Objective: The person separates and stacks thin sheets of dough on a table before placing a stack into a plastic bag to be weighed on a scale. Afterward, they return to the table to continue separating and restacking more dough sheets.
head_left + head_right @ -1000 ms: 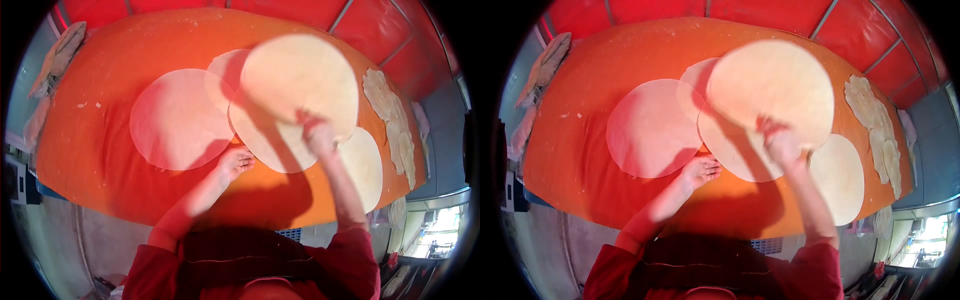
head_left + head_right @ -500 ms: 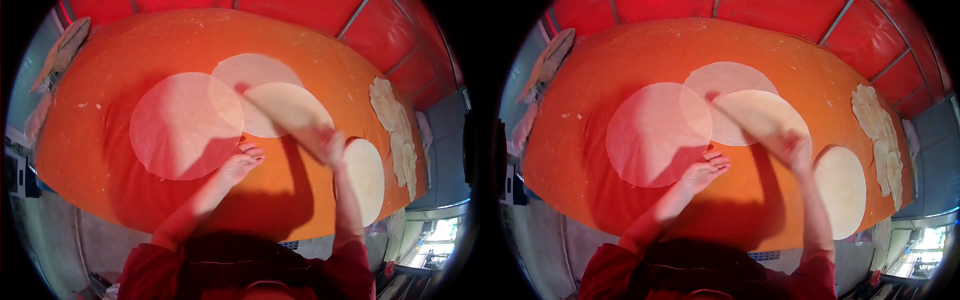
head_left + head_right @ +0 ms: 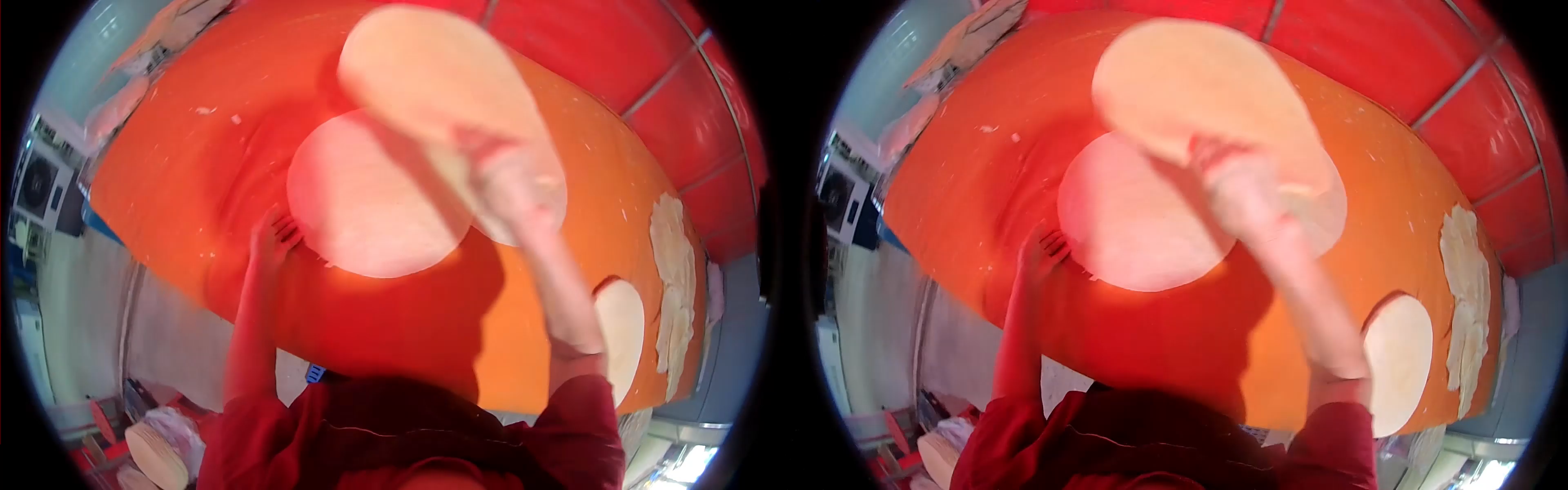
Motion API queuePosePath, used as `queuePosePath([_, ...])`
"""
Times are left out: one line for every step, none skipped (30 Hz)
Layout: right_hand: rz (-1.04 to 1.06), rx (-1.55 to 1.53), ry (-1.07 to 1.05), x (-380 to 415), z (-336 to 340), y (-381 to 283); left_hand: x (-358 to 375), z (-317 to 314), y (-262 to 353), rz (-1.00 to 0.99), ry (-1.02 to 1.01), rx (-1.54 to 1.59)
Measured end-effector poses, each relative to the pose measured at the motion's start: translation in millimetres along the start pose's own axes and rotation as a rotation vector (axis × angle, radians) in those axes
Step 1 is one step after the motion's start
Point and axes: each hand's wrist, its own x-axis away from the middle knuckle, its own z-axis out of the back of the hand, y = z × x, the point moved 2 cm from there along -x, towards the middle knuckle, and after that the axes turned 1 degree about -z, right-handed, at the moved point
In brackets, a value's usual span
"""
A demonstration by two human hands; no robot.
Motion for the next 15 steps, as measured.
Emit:
queuePosePath([-0.021,0.001,-0.149,17,-34,-16,2,-1,1,0.034,-0.021,-0.015])
queuePosePath([-0.043,0.006,-0.302,34,-69,-31,5,-2,4,0.069,-0.045,-0.032])
queuePosePath([-0.063,0.013,-0.452,51,-103,-47,6,1,7,0.106,-0.071,-0.052])
queuePosePath([-0.039,-0.086,-0.532,67,-125,-53,7,1,10,0.117,-0.092,-0.052])
queuePosePath([-0.077,-0.132,-0.421,66,-124,-62,11,-2,12,0.128,-0.124,-0.026])
queuePosePath([-0.117,-0.178,-0.315,65,-122,-71,16,-6,13,0.141,-0.162,0.013])
queuePosePath([-0.159,-0.224,-0.215,68,-119,-79,22,-12,13,0.161,-0.208,0.067])
queuePosePath([-0.161,-0.198,-0.246,73,-115,-85,29,-19,11,0.183,-0.265,0.127])
queuePosePath([-0.16,-0.232,-0.204,80,-112,-94,38,-29,9,0.201,-0.324,0.198])
queuePosePath([-0.158,-0.262,-0.159,86,-110,-105,50,-39,5,0.218,-0.382,0.277])
queuePosePath([-0.155,-0.293,-0.113,92,-107,-116,63,-48,3,0.233,-0.435,0.349])
queuePosePath([-0.138,-0.253,-0.131,99,-104,-127,78,-57,0,0.248,-0.487,0.417])
queuePosePath([-0.121,-0.212,-0.148,106,-101,-138,89,-65,-2,0.264,-0.533,0.472])
queuePosePath([-0.106,-0.17,-0.165,110,-100,-142,98,-70,-2,0.278,-0.571,0.518])
queuePosePath([-0.137,-0.186,-0.168,110,-103,-135,102,-74,-3,0.292,-0.603,0.559])
